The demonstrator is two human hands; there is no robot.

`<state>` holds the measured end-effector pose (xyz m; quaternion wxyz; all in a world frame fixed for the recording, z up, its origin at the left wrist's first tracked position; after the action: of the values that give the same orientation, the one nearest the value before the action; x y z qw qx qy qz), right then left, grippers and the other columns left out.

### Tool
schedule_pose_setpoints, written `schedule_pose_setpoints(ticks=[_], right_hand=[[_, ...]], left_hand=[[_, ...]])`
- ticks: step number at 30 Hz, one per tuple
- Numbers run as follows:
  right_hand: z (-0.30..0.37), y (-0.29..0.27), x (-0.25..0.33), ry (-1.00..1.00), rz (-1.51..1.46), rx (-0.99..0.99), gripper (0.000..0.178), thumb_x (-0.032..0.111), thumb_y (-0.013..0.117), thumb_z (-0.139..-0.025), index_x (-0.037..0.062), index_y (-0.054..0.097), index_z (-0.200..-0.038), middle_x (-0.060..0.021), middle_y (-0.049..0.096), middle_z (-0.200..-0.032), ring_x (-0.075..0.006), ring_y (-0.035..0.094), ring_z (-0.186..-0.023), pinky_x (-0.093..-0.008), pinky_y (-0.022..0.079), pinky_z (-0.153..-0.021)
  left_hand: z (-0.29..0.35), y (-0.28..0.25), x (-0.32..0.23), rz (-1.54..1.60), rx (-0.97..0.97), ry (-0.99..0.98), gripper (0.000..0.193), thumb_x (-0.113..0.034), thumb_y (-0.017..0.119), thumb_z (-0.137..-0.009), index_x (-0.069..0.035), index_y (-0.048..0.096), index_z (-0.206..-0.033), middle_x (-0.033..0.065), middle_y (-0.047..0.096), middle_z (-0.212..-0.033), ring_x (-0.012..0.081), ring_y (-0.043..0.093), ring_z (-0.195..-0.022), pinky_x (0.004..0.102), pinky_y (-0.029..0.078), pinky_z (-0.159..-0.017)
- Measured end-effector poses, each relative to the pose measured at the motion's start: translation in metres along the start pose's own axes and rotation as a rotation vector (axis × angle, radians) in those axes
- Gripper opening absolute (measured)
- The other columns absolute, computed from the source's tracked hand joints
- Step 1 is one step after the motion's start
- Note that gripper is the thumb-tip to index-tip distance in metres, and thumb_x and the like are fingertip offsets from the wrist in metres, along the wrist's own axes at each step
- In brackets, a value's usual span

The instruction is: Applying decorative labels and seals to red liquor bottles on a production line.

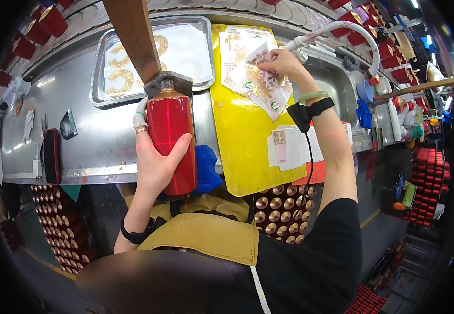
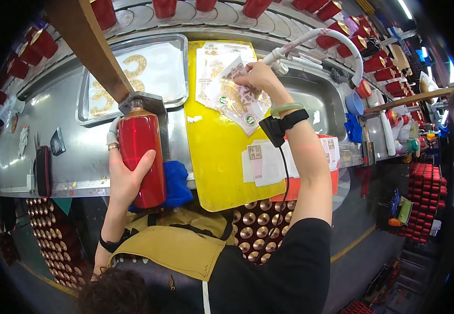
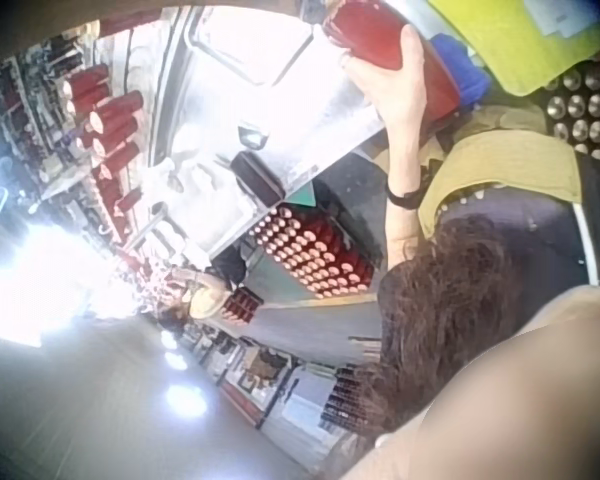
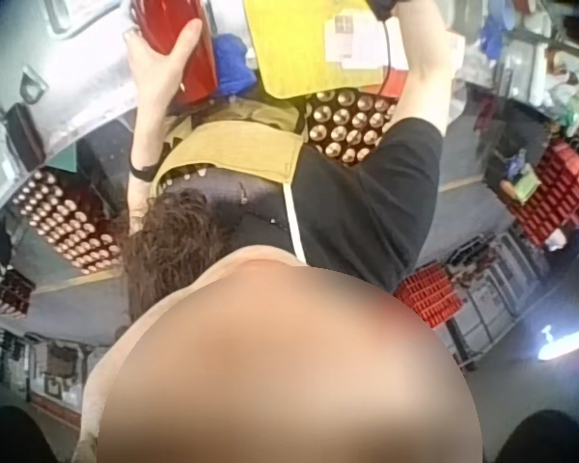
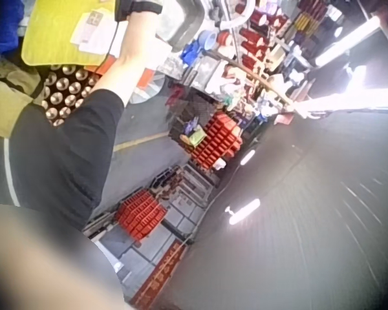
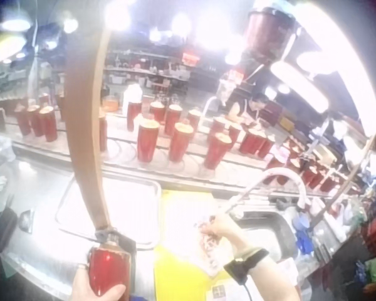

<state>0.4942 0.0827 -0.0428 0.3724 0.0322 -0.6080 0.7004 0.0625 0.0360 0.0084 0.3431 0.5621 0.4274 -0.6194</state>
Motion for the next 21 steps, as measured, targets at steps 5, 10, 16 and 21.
schedule_pose_setpoints(ticks=[5, 10, 16, 21], right_hand=[[0.008, 0.000, 0.001, -0.030, -0.081, 0.002, 0.031, 0.025, 0.087, -0.078, 0.0005, 0.070, -0.086, -0.0021, 0.066, -0.074, -0.0114, 0.062, -0.066, -0.0281, 0.048, -0.060], [0.016, -0.003, 0.000, -0.077, -0.119, -0.084, 0.026, 0.026, 0.083, -0.080, 0.0027, 0.074, -0.087, -0.0063, 0.070, -0.075, -0.0179, 0.066, -0.065, -0.0325, 0.052, -0.065], [0.030, -0.007, 0.007, -0.172, -0.046, -0.289, 0.023, 0.023, 0.076, -0.085, 0.0071, 0.079, -0.101, -0.0124, 0.076, -0.085, -0.0283, 0.071, -0.075, -0.0360, 0.054, -0.075], [0.048, -0.019, 0.005, -0.164, -0.129, -0.458, 0.020, 0.020, 0.077, -0.085, 0.0080, 0.080, -0.101, -0.0128, 0.077, -0.086, -0.0250, 0.073, -0.079, -0.0340, 0.055, -0.076]], left_hand=[[0.000, 0.000, 0.002, 0.002, 0.045, -0.062, 0.083, -0.014, 0.078, -0.087, -0.002, 0.027, -0.151, 0.0170, 0.055, -0.131, 0.0247, 0.063, -0.114, 0.0370, 0.054, -0.096], [0.001, 0.002, -0.002, 0.056, 0.024, -0.005, 0.081, -0.012, 0.077, -0.087, -0.002, 0.027, -0.150, 0.0165, 0.056, -0.130, 0.0236, 0.063, -0.114, 0.0360, 0.055, -0.094], [0.001, 0.001, -0.001, 0.027, 0.029, -0.022, 0.081, -0.011, 0.077, -0.088, -0.002, 0.027, -0.150, 0.0165, 0.056, -0.130, 0.0232, 0.064, -0.113, 0.0357, 0.056, -0.094], [0.001, 0.001, 0.000, 0.019, 0.018, 0.015, 0.080, -0.012, 0.077, -0.088, -0.002, 0.028, -0.150, 0.0168, 0.057, -0.130, 0.0233, 0.064, -0.113, 0.0361, 0.055, -0.094]])
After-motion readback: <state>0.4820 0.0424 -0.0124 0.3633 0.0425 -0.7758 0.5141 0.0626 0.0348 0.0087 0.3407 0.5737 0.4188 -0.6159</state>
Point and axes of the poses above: each hand's wrist, its own z-axis away from the middle knuckle, its own y-axis out of the palm, x = y × z, the point moved 3 cm from there along -z, towards the middle knuckle
